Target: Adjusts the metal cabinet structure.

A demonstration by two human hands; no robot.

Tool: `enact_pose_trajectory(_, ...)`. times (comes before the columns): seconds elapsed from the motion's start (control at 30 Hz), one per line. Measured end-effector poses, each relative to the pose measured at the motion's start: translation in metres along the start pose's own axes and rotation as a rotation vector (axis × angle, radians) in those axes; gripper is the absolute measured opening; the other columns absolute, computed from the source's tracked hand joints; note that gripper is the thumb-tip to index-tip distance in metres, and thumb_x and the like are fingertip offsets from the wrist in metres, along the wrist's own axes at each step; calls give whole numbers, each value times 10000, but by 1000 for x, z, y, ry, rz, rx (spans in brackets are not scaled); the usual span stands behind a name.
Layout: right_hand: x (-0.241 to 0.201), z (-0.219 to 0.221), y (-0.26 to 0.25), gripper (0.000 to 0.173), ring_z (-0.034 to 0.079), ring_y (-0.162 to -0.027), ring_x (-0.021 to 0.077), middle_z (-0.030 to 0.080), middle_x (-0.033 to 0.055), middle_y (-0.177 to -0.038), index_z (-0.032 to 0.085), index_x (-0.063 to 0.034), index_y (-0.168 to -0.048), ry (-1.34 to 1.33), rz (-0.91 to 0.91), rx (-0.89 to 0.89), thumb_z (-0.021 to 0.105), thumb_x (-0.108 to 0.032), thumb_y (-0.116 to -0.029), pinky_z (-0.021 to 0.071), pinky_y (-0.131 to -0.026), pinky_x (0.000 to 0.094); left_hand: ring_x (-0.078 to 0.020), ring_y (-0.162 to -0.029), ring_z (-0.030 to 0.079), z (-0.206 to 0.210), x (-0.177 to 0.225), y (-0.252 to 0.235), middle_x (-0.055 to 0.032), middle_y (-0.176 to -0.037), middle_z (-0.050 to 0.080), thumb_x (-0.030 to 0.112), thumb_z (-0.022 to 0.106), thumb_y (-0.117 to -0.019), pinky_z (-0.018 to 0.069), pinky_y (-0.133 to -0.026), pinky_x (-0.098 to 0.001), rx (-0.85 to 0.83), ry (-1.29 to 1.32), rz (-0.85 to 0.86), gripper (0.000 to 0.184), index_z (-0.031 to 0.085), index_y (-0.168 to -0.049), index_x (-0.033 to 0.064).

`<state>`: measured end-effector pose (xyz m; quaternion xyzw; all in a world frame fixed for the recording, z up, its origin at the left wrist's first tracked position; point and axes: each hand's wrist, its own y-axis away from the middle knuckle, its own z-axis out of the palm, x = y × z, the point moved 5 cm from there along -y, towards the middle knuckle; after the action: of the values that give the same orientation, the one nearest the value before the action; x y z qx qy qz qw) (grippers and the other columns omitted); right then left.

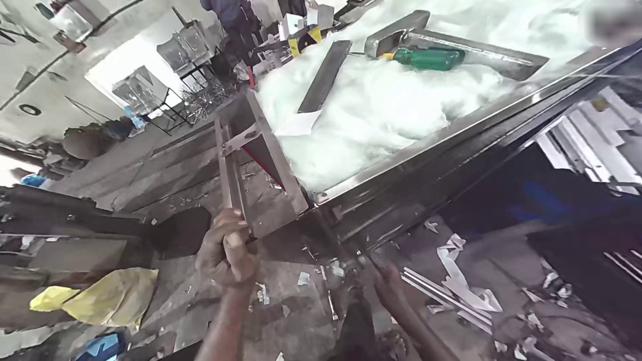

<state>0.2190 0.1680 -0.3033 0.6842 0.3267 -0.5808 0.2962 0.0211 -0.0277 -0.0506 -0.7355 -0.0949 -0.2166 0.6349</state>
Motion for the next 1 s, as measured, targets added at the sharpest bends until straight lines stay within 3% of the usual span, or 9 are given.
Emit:
enact_pose_trajectory(0.17, -11, 31, -44, 257, 661, -721, 45, 716, -25, -819, 735, -73, -983, -32, -9, 45, 559, -250, -1041, 577, -701, 276, -62, -848, 682, -2, -4, -3, 109, -882, 712, 319, 521, -1057, 579, -813, -291, 14, -41, 7, 253, 725, -963, 203)
enact_pose_trajectory(0.37, -8, 30, -44, 270, 676, -771, 80, 729, -8, -857, 736, -75, -990, 32, 34, 42, 570, -284, -1034, 575, -761, 345, -45, -824, 667, -2, -3, -2, 128, -855, 696, 331, 515, -1059, 568, -820, -293, 0, -37, 9, 248, 720, -969, 223)
enact_pose_trajectory(0.57, -7, 23, -40, 320, 691, -872, 60, 748, -37, -963, 731, -119, -1097, 28, -28, -59, 486, -324, -1077, 581, -830, 338, -71, -777, 665, -2, -7, -3, 94, -812, 690, 287, 525, -1050, 574, -758, -291, 28, 9, 37, 245, 710, -922, 190)
enact_pose_trajectory(0.7, -13, 20, -38, 299, 697, -883, 99, 746, -6, -954, 733, -101, -1106, 117, -4, -81, 502, -289, -1075, 573, -853, 377, -57, -818, 675, 0, -2, -1, 103, -862, 705, 270, 529, -1052, 579, -805, -293, 6, -7, 31, 223, 717, -965, 188)
enact_pose_trajectory(0.8, -10, 9, -14, 310, 695, -810, 196, 725, 73, -872, 737, -47, -1027, 147, -20, -67, 523, -270, -1053, 569, -797, 470, -56, -772, 666, 0, -4, -4, 85, -855, 703, 253, 534, -1052, 579, -724, -268, 24, -27, 51, 224, 711, -954, 155)
enact_pose_trajectory(0.9, 3, -27, 41, 374, 657, -723, 141, 685, 55, -800, 723, -47, -981, 165, -90, -7, 503, -341, -1050, 568, -707, 387, -55, -781, 672, -1, -7, -5, 72, -872, 708, 236, 515, -1054, 584, -727, -264, 37, -58, 65, 245, 707, -946, 131)
enact_pose_trajectory(0.97, 6, -62, 88, 420, 669, -774, 80, 718, 56, -865, 731, -1, -1022, 84, -78, 71, 475, -330, -1076, 581, -746, 308, -55, -792, 671, -1, -5, -3, 72, -883, 711, 234, 519, -1055, 580, -740, -264, 31, -35, 69, 240, 709, -951, 133)
enact_pose_trajectory(1.0, 5, -83, 111, 382, 683, -868, 55, 729, 60, -938, 709, 26, -1062, 87, -81, 104, 464, -266, -1083, 581, -831, 273, -55, -801, 670, 0, -5, -2, 74, -890, 713, 233, 522, -1052, 578, -747, -266, 31, -19, 69, 235, 713, -954, 137)
